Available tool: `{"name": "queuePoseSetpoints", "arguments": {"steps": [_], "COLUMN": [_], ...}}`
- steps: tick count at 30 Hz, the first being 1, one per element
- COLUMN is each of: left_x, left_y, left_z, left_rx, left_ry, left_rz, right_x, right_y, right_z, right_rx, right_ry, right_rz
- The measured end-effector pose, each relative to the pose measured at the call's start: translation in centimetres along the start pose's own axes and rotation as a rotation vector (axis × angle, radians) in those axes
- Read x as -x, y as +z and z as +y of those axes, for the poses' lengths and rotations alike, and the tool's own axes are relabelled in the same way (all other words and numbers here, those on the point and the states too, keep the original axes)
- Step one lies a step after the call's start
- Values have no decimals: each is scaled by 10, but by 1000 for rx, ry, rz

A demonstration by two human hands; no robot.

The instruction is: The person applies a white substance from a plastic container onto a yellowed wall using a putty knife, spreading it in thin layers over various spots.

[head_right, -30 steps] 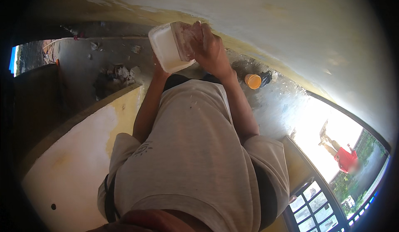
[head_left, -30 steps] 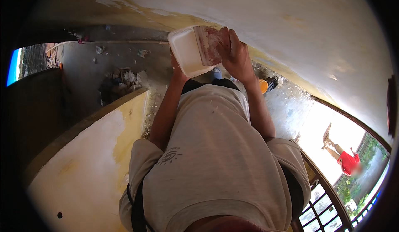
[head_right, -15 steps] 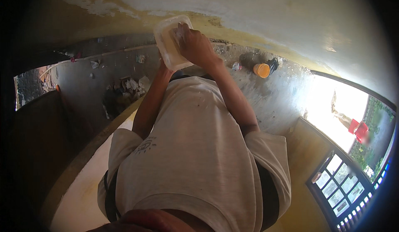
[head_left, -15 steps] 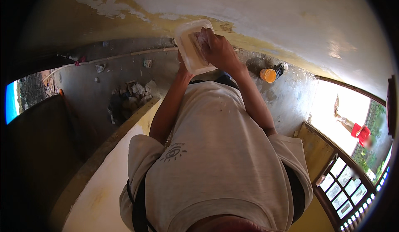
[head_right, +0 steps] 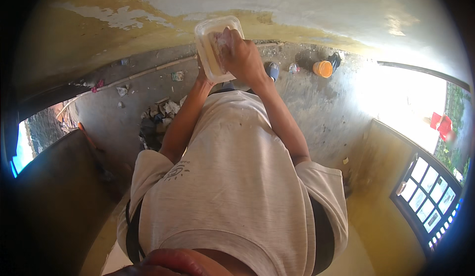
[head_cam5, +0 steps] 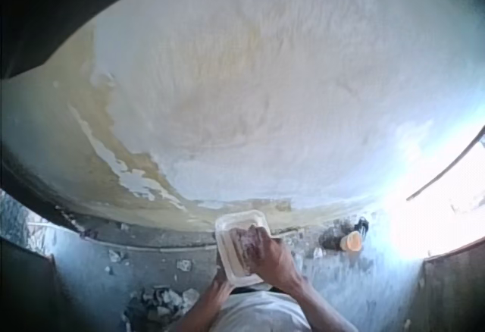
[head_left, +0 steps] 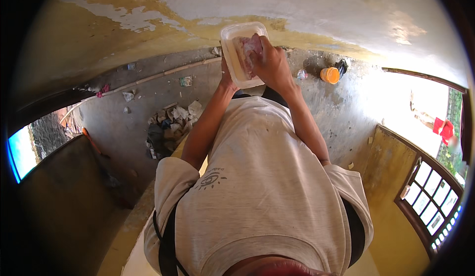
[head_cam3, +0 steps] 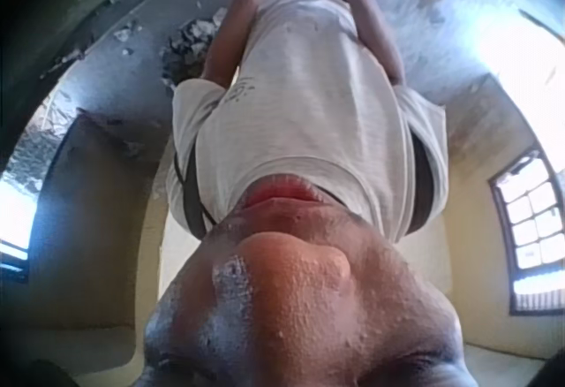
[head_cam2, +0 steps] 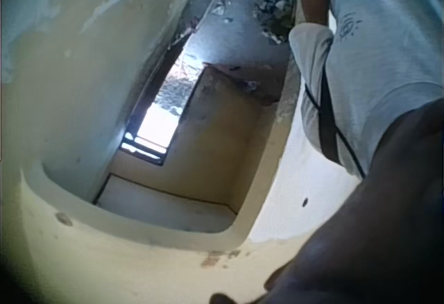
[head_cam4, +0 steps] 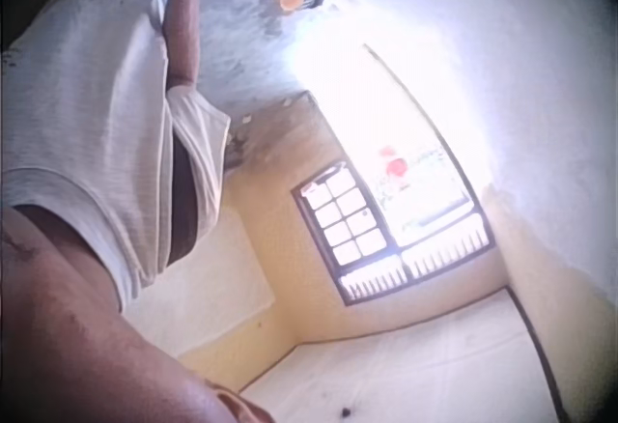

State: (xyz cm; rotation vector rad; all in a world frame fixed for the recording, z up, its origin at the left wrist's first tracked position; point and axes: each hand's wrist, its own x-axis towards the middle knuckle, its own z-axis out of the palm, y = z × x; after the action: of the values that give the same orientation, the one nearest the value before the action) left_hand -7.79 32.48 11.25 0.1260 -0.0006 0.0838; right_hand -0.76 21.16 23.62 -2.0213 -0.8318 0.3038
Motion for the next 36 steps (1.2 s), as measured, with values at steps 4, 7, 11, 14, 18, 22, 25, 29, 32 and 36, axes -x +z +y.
{"name": "queuePoseSetpoints", "arguments": {"steps": [4, 7, 11, 14, 18, 22, 25, 29, 32, 36], "left_x": [9, 11, 13, 8, 9, 7, 0, -10, -11, -10], "left_y": [10, 8, 4, 16, -2, -19, -20, -21, -24, -22], "left_z": [4, 5, 1, -3, -3, -5, -8, -6, -5, -10], "left_rx": [9, -59, -184, -264, -240, -177, -123, -68, 16, 66], "left_ry": [-39, -31, 18, 5, -92, -218, -314, -354, -367, -335], "left_rz": [43, 43, 121, 152, 203, 270, 314, 361, 400, 383], "right_x": [3, 16, 37, 61, 61, 59, 68, 34, -6, -68], "right_y": [-4, -3, -6, -3, -14, -32, -32, -30, -39, -29], "right_z": [-1, 29, 40, 60, 57, 104, 192, 299, 358, 412], "right_rx": [-56, -284, -1018, -1259, -1495, -1377, -1025, -555, -200, -187], "right_ry": [271, 318, 402, 389, 362, 371, 466, 437, 706, 726], "right_rz": [-32, 12, 97, 173, 518, 774, 843, 1001, 961, 1286]}}
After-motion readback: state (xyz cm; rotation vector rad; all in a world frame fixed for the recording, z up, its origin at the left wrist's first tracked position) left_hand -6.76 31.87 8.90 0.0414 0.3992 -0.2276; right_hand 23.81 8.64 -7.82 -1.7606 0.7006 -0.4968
